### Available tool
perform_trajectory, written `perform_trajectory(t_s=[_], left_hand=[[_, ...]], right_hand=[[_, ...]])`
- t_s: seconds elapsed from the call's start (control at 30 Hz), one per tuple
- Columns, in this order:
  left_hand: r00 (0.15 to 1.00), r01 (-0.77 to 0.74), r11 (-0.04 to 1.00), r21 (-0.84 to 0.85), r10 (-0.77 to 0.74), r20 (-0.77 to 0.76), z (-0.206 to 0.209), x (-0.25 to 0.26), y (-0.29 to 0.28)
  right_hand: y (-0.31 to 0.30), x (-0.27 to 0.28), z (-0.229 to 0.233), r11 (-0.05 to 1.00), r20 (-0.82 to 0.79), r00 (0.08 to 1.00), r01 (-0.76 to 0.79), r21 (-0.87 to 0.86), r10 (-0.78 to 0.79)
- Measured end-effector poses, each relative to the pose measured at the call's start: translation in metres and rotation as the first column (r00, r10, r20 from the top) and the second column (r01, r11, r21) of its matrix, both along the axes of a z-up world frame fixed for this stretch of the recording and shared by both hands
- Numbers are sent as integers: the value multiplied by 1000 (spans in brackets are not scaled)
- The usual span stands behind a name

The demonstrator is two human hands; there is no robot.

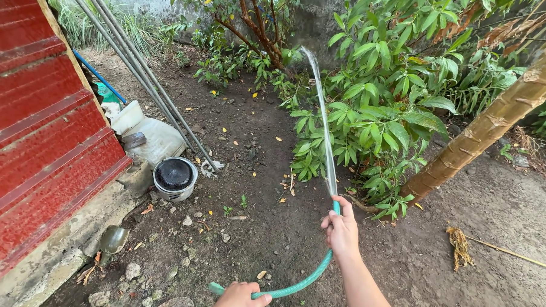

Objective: Watering trees and plants in a backyard using a garden hose.

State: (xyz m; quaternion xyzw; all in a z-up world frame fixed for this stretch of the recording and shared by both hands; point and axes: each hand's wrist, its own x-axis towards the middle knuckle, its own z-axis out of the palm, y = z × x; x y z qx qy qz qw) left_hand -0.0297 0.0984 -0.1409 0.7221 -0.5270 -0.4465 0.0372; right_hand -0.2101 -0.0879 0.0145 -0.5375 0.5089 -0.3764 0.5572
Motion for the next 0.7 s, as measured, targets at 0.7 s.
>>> perform_trajectory(t_s=[0.7], left_hand=[[995, 100, 994, -32, -99, 22, -7, -7, 6]], right_hand=[[1, -34, -50, 959, -152, 970, 218, 181, -191]])
